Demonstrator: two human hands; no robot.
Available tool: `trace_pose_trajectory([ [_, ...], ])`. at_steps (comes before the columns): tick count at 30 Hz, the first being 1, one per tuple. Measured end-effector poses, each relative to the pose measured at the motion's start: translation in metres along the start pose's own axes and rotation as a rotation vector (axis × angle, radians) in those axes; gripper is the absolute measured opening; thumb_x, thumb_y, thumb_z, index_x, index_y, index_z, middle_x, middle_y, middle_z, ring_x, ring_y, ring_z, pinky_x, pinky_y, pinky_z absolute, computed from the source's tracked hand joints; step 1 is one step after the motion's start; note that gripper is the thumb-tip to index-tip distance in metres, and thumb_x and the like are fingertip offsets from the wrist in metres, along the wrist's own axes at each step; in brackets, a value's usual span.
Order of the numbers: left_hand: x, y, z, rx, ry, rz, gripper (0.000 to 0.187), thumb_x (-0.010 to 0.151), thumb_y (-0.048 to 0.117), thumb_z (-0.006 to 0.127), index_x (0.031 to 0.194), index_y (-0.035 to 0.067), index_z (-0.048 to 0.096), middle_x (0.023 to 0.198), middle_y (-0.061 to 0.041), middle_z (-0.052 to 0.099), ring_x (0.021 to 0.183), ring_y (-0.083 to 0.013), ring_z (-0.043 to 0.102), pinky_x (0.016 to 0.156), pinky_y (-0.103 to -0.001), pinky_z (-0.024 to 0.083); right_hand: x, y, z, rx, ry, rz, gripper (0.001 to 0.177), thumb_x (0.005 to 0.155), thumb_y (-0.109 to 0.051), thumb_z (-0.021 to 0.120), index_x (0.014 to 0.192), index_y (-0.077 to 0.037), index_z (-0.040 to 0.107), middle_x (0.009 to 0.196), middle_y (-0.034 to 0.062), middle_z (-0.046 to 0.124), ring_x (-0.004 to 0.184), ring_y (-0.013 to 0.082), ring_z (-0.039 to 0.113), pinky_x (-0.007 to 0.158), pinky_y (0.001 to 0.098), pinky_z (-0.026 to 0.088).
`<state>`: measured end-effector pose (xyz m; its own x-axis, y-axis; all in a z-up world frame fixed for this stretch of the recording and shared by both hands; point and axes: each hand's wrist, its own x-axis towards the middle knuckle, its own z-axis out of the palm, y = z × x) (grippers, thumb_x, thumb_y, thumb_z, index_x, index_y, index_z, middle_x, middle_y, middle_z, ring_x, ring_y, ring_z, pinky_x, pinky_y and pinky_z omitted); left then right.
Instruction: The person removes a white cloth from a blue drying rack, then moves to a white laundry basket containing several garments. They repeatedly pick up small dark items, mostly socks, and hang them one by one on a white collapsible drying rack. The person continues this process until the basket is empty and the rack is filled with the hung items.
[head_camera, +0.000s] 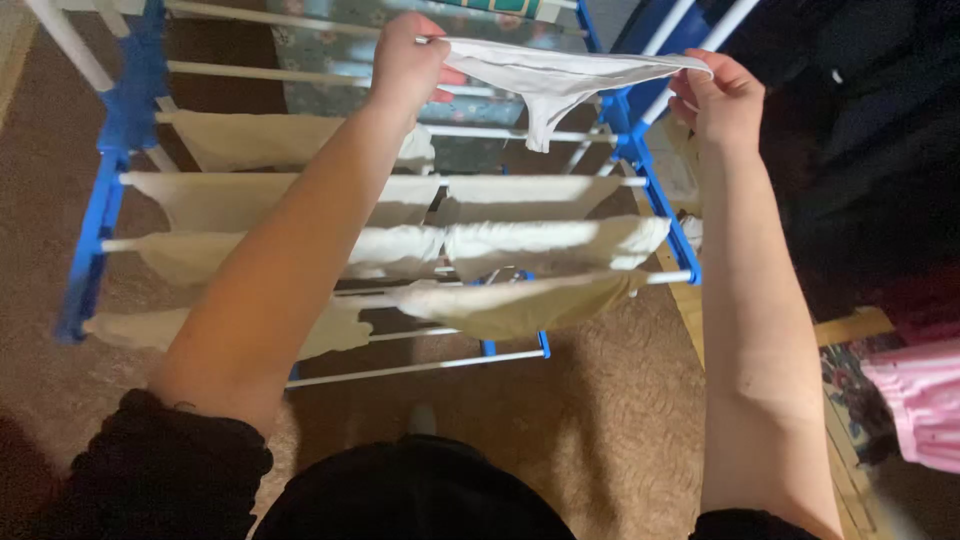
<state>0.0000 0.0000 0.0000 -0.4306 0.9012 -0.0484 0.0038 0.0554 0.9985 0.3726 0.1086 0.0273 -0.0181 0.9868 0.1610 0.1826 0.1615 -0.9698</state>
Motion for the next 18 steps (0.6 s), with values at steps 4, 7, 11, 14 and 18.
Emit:
trace_pose_trajectory([
  [4,0.03,-0.025,0.006,0.029,0.043,0.098,0.022,0.089,0.013,0.049,0.107,0.01,0.061,0.095,-0.015,0.069,0.075,-0.0202,0.086,0.044,-0.032,0.067,0.053,0.044,0.009,0.125,-0.081,0.012,0.015,0.103,-0.009,0.066,0.106,-0.02,0.076,0.088,-0.0012,0.077,0.076,0.0055,0.074,0.061,0.0198,0.059],
  [7,0.054,-0.056,-0.001,0.138,0.084,0.009,0.017,0.091,0.016,0.049,0.101,0.017,0.062,0.096,-0.008,0.07,0.071,-0.0161,0.082,0.048,-0.029,0.064,0.078,0.077,0.02,-0.092,-0.135,0.01,0.012,0.105,-0.019,0.064,0.107,-0.023,0.075,0.092,-0.0055,0.078,0.083,0.0026,0.075,0.07,0.0199,0.063],
  [11,0.076,-0.095,-0.005,0.642,-0.022,0.252,0.031,0.097,0.008,0.056,0.068,0.015,0.059,0.079,-0.006,0.067,0.07,-0.0216,0.066,0.066,-0.041,0.058,0.106,0.135,0.027,-0.203,-0.3,0.019,0.012,0.098,-0.01,0.069,0.105,-0.018,0.074,0.09,0.0039,0.076,0.073,0.0066,0.071,0.062,0.0181,0.057],
  [14,0.071,-0.097,-0.007,0.705,-0.095,0.076,0.02,0.089,0.009,0.064,0.085,0.017,0.081,0.092,-0.003,0.073,0.079,-0.023,0.064,0.067,-0.04,0.051,0.116,0.163,0.023,-0.571,-0.39,-0.079,0.014,0.097,-0.017,0.072,0.108,-0.024,0.076,0.09,-0.0036,0.074,0.081,0.0049,0.068,0.072,0.0205,0.052],
  [18,0.079,-0.109,-0.016,0.903,-0.276,0.186,0.018,0.088,0.011,0.068,0.089,0.017,0.084,0.082,-0.004,0.076,0.072,-0.0221,0.068,0.066,-0.041,0.057,0.1,0.151,0.013,-0.783,-0.472,-0.213,0.013,0.097,-0.024,0.077,0.109,-0.026,0.079,0.094,-0.0049,0.068,0.075,0.0097,0.058,0.074,0.0278,0.045],
])
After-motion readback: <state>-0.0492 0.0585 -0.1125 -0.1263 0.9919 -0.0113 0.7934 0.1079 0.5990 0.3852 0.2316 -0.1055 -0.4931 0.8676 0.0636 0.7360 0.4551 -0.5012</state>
